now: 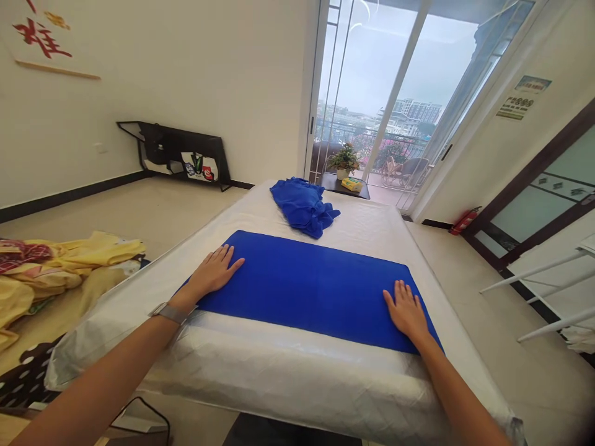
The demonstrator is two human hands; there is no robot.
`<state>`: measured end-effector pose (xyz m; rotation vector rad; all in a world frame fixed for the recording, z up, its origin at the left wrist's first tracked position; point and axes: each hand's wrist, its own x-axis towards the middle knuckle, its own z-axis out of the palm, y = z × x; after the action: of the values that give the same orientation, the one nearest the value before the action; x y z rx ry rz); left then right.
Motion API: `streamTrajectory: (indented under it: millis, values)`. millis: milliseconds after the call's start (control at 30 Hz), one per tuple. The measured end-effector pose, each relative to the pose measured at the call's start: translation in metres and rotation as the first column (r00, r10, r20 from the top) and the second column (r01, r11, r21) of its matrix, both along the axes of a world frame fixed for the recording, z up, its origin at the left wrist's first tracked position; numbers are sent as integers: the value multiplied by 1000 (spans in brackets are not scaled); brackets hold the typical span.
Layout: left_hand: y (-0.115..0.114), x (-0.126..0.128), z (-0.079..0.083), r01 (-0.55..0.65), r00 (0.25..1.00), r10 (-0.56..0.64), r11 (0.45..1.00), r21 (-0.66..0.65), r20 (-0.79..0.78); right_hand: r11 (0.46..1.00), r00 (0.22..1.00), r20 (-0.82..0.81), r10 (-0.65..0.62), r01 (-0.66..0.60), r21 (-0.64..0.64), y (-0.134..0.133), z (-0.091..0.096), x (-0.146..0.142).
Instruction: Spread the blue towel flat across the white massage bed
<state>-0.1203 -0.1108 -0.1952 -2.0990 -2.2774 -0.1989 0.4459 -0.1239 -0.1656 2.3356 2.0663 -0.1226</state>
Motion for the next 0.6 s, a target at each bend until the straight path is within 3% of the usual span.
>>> streamTrajectory:
  millis: [100, 233, 333, 400, 500, 600]
  values:
    - [-1, -5, 1, 2, 1000, -2, 1000, 4, -27, 999, 999, 19, -49, 49, 20, -7, -6, 33]
    - [8, 14, 10, -44, 997, 50, 994, 99, -59, 998, 998, 24, -53, 52, 38, -8, -11, 37]
    - [14, 76, 21, 21, 1000, -23, 991, 129, 16, 998, 999, -1, -53, 53, 43, -7, -11, 34]
    - [14, 135, 25, 215, 972, -222, 972, 94, 75, 997, 998, -18, -57, 58, 50, -8, -11, 34]
    - [8, 211, 22, 462, 874, -466, 885, 65, 134, 996, 998, -29, -64, 65, 59, -10, -9, 35]
    - [0, 238, 17, 541, 827, -535, 841, 16, 171, 997, 998, -24, -58, 59, 47, -11, -7, 35]
